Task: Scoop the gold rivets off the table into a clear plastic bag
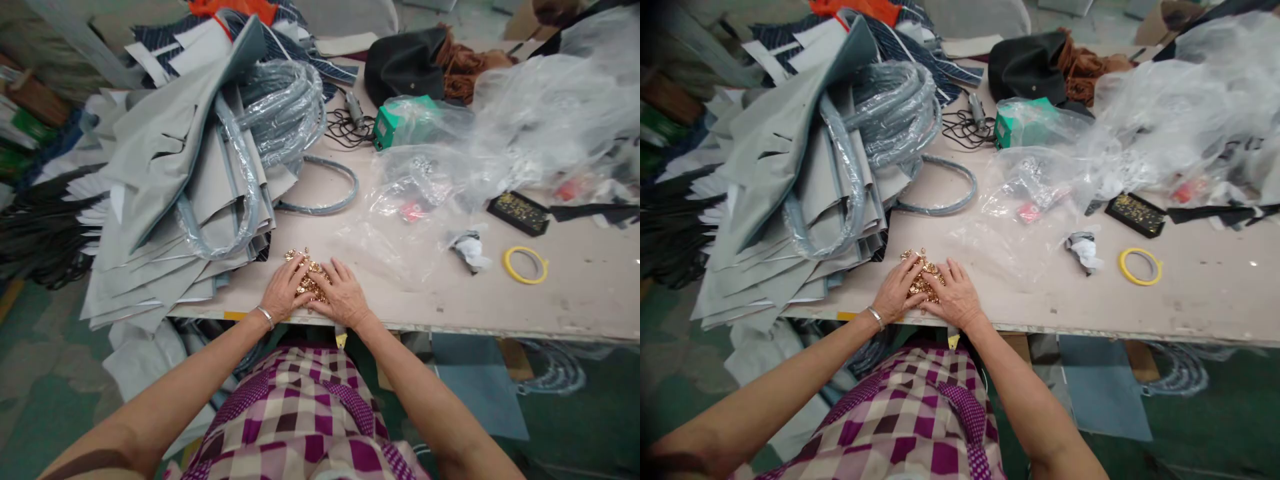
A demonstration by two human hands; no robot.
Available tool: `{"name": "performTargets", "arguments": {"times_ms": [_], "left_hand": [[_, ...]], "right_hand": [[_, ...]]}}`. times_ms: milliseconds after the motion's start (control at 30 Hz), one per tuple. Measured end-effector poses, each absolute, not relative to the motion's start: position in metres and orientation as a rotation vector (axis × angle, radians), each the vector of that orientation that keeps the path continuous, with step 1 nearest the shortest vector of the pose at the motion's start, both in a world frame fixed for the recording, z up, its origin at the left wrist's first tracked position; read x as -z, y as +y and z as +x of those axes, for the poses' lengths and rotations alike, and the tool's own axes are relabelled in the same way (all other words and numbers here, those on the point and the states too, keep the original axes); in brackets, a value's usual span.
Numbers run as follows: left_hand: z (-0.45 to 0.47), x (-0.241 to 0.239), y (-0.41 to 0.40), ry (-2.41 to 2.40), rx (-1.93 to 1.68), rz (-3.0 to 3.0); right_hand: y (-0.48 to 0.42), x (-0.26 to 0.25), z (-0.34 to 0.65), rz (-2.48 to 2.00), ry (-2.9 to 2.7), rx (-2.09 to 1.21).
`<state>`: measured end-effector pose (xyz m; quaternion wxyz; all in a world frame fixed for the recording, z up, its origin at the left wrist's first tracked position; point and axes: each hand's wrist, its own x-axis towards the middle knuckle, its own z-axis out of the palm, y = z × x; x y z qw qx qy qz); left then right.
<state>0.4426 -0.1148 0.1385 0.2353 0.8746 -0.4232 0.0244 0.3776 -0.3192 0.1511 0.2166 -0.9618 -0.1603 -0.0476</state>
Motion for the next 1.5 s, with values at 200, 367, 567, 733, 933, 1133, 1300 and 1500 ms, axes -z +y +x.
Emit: {"name": "performTargets", "arguments": {"times_ms": [200, 367, 567, 733, 933, 1133, 1300, 1500], "left_hand": [[0.44, -0.135, -0.118, -1.119, -0.051, 2.436], [0.439, -0.14, -0.118, -1.116, -0.118, 2.413], [0.456, -0.17, -0.148, -1.176, -0.269, 2.333], [0.49, -0.191, -0.212, -1.536, -0.266, 2.225], [0.531, -0.185, -0.244, -1.827, -0.282, 2.259], [0.551, -0.184, -0.244, -1.878, -0.544, 2.078], [0.555, -0.204, -0.263, -1.808, -0.646, 2.011], [0.559, -0.236, -0.291, -1.899, -0.696, 2.003]], "right_hand": [[-0.33, -0.15, 0.365, -2.645, -0.528, 0.049], [-0.326, -0.145, 0.355, -2.709, -0.485, 0.053], [-0.332, -0.143, 0.375, -2.732, -0.528, 0.142], [-0.341, -0.139, 0.393, -2.791, -0.568, 0.19], [-0.344, -0.144, 0.401, -2.813, -0.583, 0.162], [-0.345, -0.146, 0.409, -2.75, -0.456, 0.045], [-0.351, -0.149, 0.42, -2.569, -0.177, -0.007], [-0.365, -0.166, 0.43, -2.094, 0.243, 0.043]]}}
